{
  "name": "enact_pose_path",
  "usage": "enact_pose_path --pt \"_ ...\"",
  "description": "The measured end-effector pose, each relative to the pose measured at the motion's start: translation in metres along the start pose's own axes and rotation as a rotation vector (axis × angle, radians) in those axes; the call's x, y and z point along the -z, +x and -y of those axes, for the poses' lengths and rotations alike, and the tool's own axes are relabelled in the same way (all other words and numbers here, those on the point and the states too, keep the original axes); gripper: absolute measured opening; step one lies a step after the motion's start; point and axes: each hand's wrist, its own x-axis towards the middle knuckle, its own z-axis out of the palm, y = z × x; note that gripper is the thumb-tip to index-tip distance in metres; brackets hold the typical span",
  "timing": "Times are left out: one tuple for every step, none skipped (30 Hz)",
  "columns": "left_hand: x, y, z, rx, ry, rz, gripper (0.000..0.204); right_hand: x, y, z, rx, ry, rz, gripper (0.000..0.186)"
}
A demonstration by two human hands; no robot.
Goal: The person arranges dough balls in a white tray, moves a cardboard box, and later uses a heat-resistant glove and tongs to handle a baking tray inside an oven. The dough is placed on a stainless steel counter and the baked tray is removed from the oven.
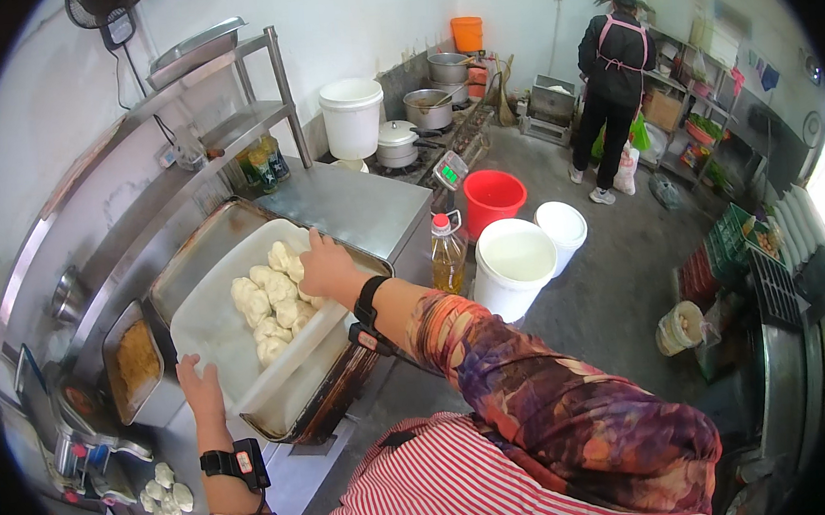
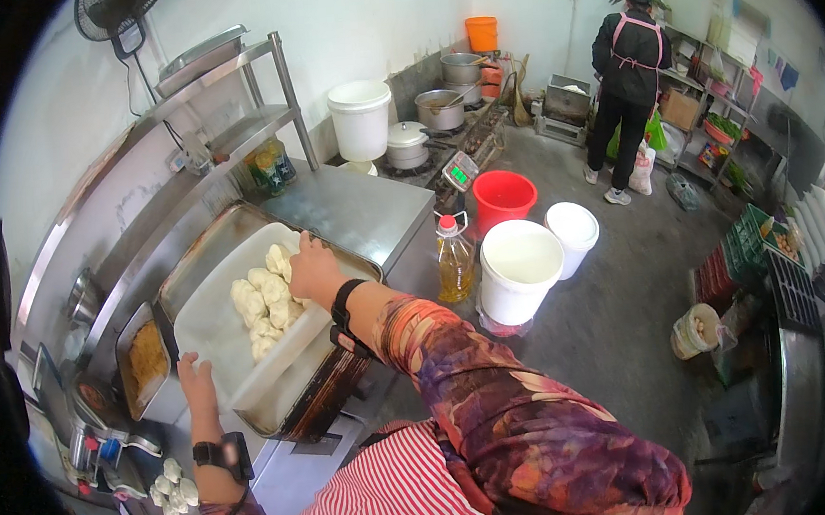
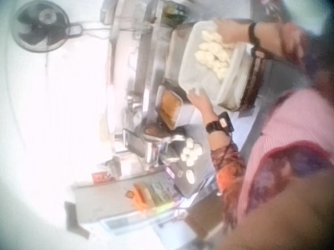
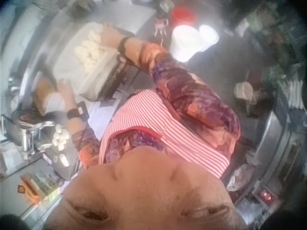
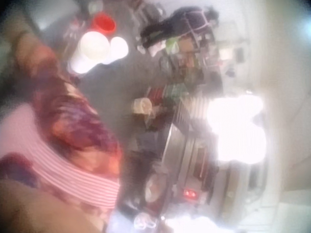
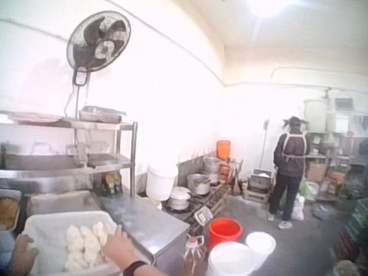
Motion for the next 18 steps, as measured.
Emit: enact_pose_path --pt "0.000 0.000 0.001 -0.014 -0.017 -0.012 0.038 0.000 0.000 0.000 -0.004 -0.006 0.009 0.040" --pt "-0.001 0.000 0.002 -0.007 -0.005 -0.005 0.038 0.000 0.001 0.000 -0.006 -0.012 0.017 0.040" --pt "-0.001 0.001 0.002 -0.002 0.002 -0.003 0.038 0.000 0.001 0.000 -0.008 -0.019 0.023 0.041" --pt "-0.001 0.001 0.002 -0.001 0.006 -0.011 0.038 0.000 0.002 0.000 -0.011 -0.024 0.031 0.041" --pt "-0.001 0.002 0.002 0.008 0.003 -0.004 0.038 0.000 0.002 0.000 -0.014 -0.029 0.039 0.042" --pt "-0.001 0.002 0.002 0.013 -0.003 -0.006 0.038 0.001 0.002 0.000 -0.017 -0.034 0.046 0.042" --pt "-0.001 0.002 0.002 0.024 -0.013 -0.012 0.037 0.002 0.003 0.001 -0.019 -0.033 0.050 0.042" --pt "-0.001 0.002 0.001 0.019 -0.017 -0.009 0.037 0.002 0.002 0.001 -0.021 -0.033 0.055 0.043" --pt "-0.001 0.002 0.001 0.020 -0.023 -0.010 0.037 0.003 0.002 0.001 -0.023 -0.032 0.059 0.043" --pt "-0.001 0.001 0.001 0.020 -0.030 -0.016 0.037 0.003 0.003 0.001 -0.027 -0.035 0.064 0.044" --pt "-0.001 0.001 0.001 0.013 -0.025 -0.007 0.037 0.003 0.003 0.001 -0.032 -0.039 0.069 0.046" --pt "-0.001 0.001 0.001 0.005 -0.021 -0.005 0.037 0.003 0.004 0.001 -0.040 -0.048 0.078 0.047" --pt "0.000 0.001 0.001 0.000 -0.017 -0.008 0.037 0.002 0.004 0.001 -0.035 -0.043 0.064 0.046" --pt "0.000 0.001 0.002 -0.017 -0.010 0.005 0.037 0.000 0.003 -0.001 -0.032 -0.044 0.054 0.046" --pt "-0.001 0.002 0.003 -0.027 0.000 0.008 0.036 -0.002 0.003 -0.001 -0.014 -0.046 0.035 0.045" --pt "0.000 0.002 0.004 -0.030 0.016 0.006 0.036 -0.004 0.004 -0.003 -0.017 -0.043 0.013 0.045" --pt "-0.001 0.002 0.005 -0.044 0.011 0.007 0.036 -0.006 0.005 -0.003 -0.005 -0.047 -0.001 0.046" --pt "-0.001 0.002 0.006 -0.033 0.015 -0.011 0.036 -0.007 0.006 -0.005 0.022 -0.048 -0.025 0.045"
